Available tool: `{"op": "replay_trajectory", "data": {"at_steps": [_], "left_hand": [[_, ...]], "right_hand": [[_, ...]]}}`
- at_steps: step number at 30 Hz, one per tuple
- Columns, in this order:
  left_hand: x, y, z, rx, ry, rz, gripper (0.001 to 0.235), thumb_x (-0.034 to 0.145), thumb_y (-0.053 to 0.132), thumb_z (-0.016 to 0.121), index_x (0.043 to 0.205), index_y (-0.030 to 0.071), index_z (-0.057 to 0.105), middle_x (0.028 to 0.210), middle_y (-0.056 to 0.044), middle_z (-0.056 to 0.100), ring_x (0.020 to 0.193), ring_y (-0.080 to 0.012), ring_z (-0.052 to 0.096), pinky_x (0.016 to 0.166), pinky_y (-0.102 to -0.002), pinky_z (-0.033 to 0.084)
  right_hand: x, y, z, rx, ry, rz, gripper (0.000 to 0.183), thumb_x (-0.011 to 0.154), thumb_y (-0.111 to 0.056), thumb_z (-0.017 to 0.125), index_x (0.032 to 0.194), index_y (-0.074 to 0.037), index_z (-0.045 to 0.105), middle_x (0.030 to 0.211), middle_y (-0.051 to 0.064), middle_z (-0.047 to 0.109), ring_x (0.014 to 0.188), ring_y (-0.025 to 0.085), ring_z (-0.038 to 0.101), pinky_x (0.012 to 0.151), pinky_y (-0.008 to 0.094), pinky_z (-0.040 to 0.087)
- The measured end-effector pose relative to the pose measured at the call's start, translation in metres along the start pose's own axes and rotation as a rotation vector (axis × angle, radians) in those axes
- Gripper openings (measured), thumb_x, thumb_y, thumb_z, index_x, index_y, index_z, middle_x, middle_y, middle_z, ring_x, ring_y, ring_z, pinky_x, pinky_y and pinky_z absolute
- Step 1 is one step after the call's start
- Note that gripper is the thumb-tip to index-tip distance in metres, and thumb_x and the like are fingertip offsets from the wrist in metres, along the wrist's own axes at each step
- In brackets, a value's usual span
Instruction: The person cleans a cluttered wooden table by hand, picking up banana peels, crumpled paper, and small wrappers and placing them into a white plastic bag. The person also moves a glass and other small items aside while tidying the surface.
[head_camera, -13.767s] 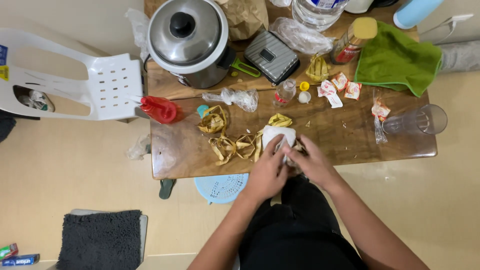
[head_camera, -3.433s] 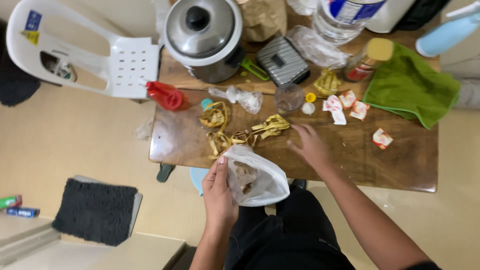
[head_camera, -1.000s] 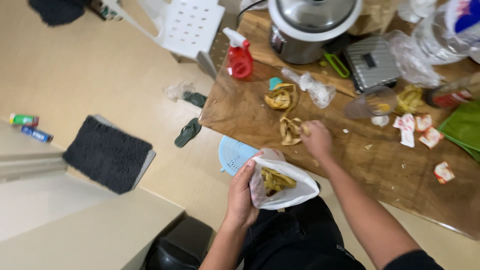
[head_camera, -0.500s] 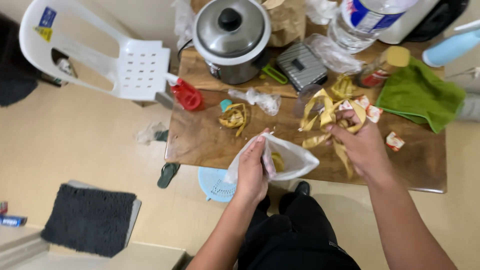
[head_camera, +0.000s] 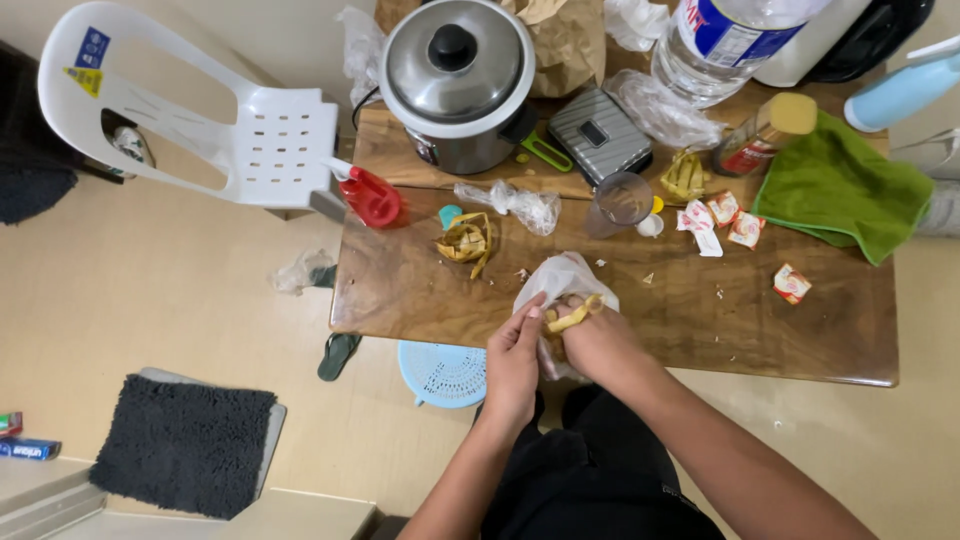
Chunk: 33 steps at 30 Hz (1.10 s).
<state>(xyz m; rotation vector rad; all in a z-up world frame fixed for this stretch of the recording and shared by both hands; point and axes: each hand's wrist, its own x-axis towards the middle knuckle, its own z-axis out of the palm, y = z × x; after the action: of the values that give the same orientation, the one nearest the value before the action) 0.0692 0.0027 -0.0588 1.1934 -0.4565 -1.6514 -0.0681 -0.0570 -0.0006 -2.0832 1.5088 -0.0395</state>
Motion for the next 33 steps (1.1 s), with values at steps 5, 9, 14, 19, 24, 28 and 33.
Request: {"op": "replay_trajectory", "data": {"at_steps": [5, 9, 14, 19, 24, 28, 33], "left_hand": [[-0.024, 0.05, 0.021, 0.017, 0.049, -0.025, 0.038, 0.099, 0.015, 0.061, 0.135, 0.002, 0.063, 0.108, -0.002, 0.073, 0.091, -0.0053, 0.064, 0.081, -0.023, 0.053], [-0.02, 0.033, 0.016, -0.004, 0.023, 0.02, 0.035, 0.098, 0.01, 0.062, 0.131, -0.002, 0.068, 0.105, -0.003, 0.073, 0.087, -0.0058, 0.063, 0.078, -0.022, 0.052], [-0.015, 0.025, 0.02, -0.018, 0.089, 0.047, 0.033, 0.101, 0.01, 0.062, 0.129, -0.006, 0.07, 0.096, -0.001, 0.073, 0.078, -0.0052, 0.06, 0.069, -0.022, 0.049], [-0.024, 0.042, 0.03, -0.02, 0.035, 0.056, 0.036, 0.106, 0.023, 0.056, 0.132, 0.002, 0.069, 0.061, 0.004, 0.05, 0.049, -0.0042, 0.041, 0.046, -0.022, 0.037], [-0.027, 0.047, 0.032, 0.022, 0.04, 0.04, 0.037, 0.105, 0.023, 0.056, 0.133, 0.002, 0.07, 0.065, 0.006, 0.051, 0.053, -0.0035, 0.041, 0.05, -0.022, 0.036], [-0.022, 0.027, 0.03, -0.013, 0.064, 0.053, 0.036, 0.107, 0.021, 0.06, 0.136, 0.004, 0.072, 0.072, 0.011, 0.048, 0.061, -0.0002, 0.037, 0.053, -0.02, 0.031], [-0.031, 0.059, 0.036, -0.231, 0.116, -0.019, 0.037, 0.104, 0.025, 0.053, 0.13, 0.005, 0.069, 0.1, 0.0, 0.075, 0.078, -0.0074, 0.065, 0.064, -0.023, 0.054]], "right_hand": [[-0.007, -0.009, -0.025, -0.008, -0.123, 0.051, 0.043, 0.083, -0.01, 0.066, 0.126, -0.008, 0.06, 0.119, 0.019, 0.067, 0.107, 0.04, 0.065, 0.088, 0.048, 0.053], [-0.006, 0.008, -0.029, 0.414, -0.29, 0.282, 0.052, 0.077, -0.013, 0.076, 0.126, -0.008, 0.061, 0.11, 0.015, 0.076, 0.098, 0.027, 0.074, 0.089, 0.039, 0.058], [-0.002, 0.04, 0.039, 0.998, -0.195, 0.244, 0.048, 0.082, -0.011, 0.07, 0.128, -0.002, 0.064, 0.11, 0.018, 0.075, 0.097, 0.027, 0.072, 0.087, 0.041, 0.059], [-0.01, 0.01, 0.032, 0.132, 0.093, 0.077, 0.038, 0.089, -0.015, 0.072, 0.122, -0.001, 0.061, 0.114, 0.02, 0.071, 0.104, 0.035, 0.068, 0.089, 0.043, 0.054], [-0.002, 0.027, 0.045, 1.662, -0.153, 0.407, 0.034, 0.095, -0.014, 0.062, 0.126, -0.001, 0.056, 0.11, 0.021, 0.066, 0.091, 0.035, 0.066, 0.075, 0.05, 0.056], [-0.008, 0.005, 0.026, 1.598, -0.023, 0.427, 0.037, 0.102, -0.018, 0.057, 0.133, 0.002, 0.058, 0.126, 0.022, 0.064, 0.111, 0.032, 0.069, 0.095, 0.044, 0.053], [-0.032, -0.031, -0.034, 0.318, -0.004, 0.28, 0.049, 0.101, -0.043, 0.048, 0.137, -0.01, 0.055, 0.135, 0.017, 0.064, 0.119, 0.04, 0.063, 0.098, 0.046, 0.051]]}}
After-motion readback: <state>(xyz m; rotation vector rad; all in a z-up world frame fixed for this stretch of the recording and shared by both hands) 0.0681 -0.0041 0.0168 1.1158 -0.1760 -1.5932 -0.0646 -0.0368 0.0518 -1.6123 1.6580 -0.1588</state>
